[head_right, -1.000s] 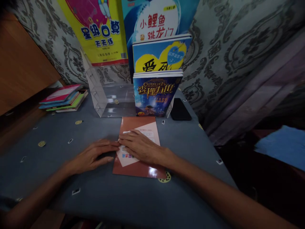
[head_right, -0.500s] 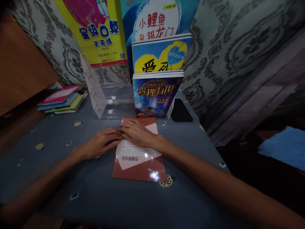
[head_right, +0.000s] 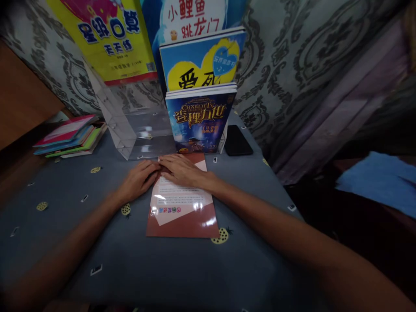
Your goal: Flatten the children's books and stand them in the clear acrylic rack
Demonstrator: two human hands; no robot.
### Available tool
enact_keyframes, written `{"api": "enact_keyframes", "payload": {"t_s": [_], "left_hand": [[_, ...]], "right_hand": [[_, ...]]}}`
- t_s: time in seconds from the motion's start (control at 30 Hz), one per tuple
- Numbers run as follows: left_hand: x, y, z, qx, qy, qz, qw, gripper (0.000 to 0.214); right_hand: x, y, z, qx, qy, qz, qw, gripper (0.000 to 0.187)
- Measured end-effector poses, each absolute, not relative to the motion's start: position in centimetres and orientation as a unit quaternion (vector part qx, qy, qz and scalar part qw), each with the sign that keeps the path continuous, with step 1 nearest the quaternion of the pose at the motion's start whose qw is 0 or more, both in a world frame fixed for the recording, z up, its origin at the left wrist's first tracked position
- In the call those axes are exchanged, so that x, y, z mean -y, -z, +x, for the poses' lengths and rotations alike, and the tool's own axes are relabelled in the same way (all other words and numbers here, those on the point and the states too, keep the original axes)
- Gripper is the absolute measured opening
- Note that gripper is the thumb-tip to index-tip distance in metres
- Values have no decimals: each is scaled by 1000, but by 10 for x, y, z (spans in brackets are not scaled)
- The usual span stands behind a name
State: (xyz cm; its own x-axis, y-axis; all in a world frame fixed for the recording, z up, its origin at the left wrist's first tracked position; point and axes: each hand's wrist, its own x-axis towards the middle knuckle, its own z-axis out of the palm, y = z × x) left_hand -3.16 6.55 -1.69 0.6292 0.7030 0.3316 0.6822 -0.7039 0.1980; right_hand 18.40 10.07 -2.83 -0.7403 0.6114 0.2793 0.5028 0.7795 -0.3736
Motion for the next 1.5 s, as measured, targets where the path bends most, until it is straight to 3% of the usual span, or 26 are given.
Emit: {"api": "enact_keyframes", "payload": {"t_s": [0.3, 0.5, 0.77, 0.83, 0.97, 1.03, 1.23, 1.5], "left_hand": [[-67, 30, -37, -409, -192, 892, 15, 41], [-63, 33, -37, -384, -203, 900, 25, 41], [-8, 29, -34, -375, -174, 909, 49, 44], [11, 28, -33, -375, -166, 911, 50, 44], [42, 29, -33, -365, -173, 913, 55, 46], [52, 30, -33, -356, -182, 915, 59, 48], [61, 26, -33, -345, -188, 916, 76, 51], [52, 26, -43, -328, -220, 907, 143, 52]], "right_hand": [[-65, 36, 260, 895, -96, -387, 200, 40], [-28, 38, 285, 892, -93, -382, 221, 45], [45, 38, 294, 914, -75, -357, 180, 57], [68, 33, 298, 920, -75, -347, 165, 62], [110, 27, 305, 937, -80, -309, 142, 99], [124, 35, 306, 942, -78, -297, 139, 105], [145, 66, 297, 926, -14, -340, 165, 79], [140, 43, 298, 918, 31, -305, 251, 62]]}}
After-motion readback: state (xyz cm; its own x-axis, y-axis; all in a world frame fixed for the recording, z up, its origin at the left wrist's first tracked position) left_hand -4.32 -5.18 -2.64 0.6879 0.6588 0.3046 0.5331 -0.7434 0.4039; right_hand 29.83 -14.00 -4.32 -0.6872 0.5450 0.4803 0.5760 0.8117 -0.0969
